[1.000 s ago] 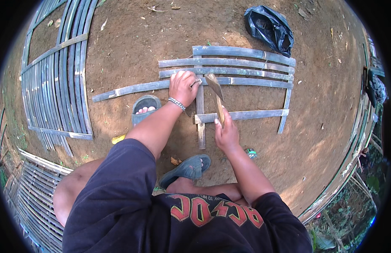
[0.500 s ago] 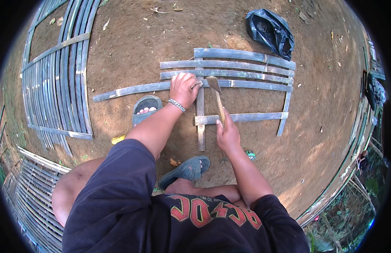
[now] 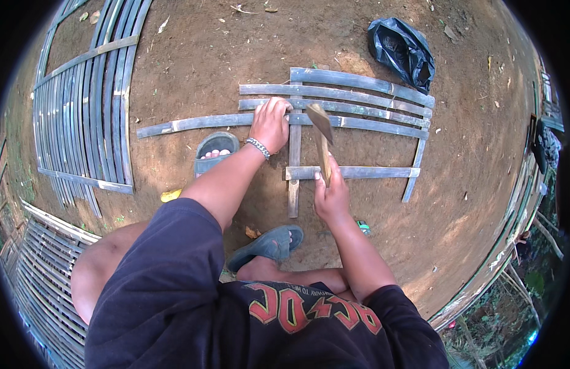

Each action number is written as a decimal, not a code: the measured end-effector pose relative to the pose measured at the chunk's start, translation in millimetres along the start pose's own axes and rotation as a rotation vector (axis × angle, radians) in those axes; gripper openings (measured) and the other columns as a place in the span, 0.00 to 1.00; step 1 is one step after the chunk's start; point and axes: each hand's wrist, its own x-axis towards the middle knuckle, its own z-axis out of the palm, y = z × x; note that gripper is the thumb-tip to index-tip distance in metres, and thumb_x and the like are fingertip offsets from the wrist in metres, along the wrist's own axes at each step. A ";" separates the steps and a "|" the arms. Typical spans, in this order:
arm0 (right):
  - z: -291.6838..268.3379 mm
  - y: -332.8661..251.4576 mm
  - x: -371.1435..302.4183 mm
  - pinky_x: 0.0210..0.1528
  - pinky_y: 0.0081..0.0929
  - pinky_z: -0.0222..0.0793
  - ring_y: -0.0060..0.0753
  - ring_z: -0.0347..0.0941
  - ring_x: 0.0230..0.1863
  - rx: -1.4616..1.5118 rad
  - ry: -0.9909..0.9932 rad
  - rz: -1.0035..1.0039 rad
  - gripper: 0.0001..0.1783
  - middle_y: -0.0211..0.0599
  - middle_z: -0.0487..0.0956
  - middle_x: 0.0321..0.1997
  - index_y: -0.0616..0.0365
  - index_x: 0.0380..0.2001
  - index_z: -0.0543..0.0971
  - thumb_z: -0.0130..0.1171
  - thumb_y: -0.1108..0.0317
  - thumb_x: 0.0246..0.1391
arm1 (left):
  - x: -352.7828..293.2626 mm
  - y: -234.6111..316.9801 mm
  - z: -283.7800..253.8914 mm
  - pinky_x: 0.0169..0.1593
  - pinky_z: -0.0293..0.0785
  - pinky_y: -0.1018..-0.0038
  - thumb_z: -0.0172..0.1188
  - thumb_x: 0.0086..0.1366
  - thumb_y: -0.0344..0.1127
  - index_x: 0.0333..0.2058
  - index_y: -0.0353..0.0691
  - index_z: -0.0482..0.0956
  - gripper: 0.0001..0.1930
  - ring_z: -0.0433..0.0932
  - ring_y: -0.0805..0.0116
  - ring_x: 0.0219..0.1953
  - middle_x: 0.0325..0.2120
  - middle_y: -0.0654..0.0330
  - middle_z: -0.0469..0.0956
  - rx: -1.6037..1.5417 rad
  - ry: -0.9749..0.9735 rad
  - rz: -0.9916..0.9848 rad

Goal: The person assembles a rectangular bamboo frame by nailing thin bamboo strips to a metal grid structure. They use a hammer to drive nails into the bamboo, securing the pieces together on the ground.

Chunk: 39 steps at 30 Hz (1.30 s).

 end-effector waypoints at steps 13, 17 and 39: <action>18.5 35.0 -6.3 0.57 0.48 0.74 0.63 0.75 0.58 0.084 0.190 -0.259 0.29 0.61 0.76 0.59 0.57 0.65 0.67 0.59 0.70 0.63 | -1.6 -1.3 1.8 0.56 0.66 0.54 0.61 0.58 0.25 0.46 0.41 0.68 0.18 0.75 0.49 0.52 0.45 0.51 0.75 0.003 0.016 -0.006; 14.8 38.0 -0.4 0.54 0.49 0.75 0.64 0.77 0.54 -0.099 -0.068 -0.007 0.28 0.59 0.78 0.56 0.59 0.64 0.67 0.59 0.71 0.62 | -2.1 -1.4 2.9 0.55 0.66 0.54 0.61 0.58 0.24 0.46 0.41 0.68 0.17 0.75 0.49 0.51 0.45 0.52 0.74 -0.005 0.052 0.018; 13.5 35.2 12.8 0.47 0.53 0.75 0.63 0.79 0.46 -0.225 -0.268 0.254 0.21 0.58 0.81 0.42 0.56 0.54 0.71 0.60 0.71 0.57 | -4.4 -3.6 4.6 0.56 0.67 0.54 0.61 0.58 0.24 0.48 0.40 0.67 0.19 0.74 0.47 0.51 0.46 0.50 0.74 -0.028 0.040 -0.005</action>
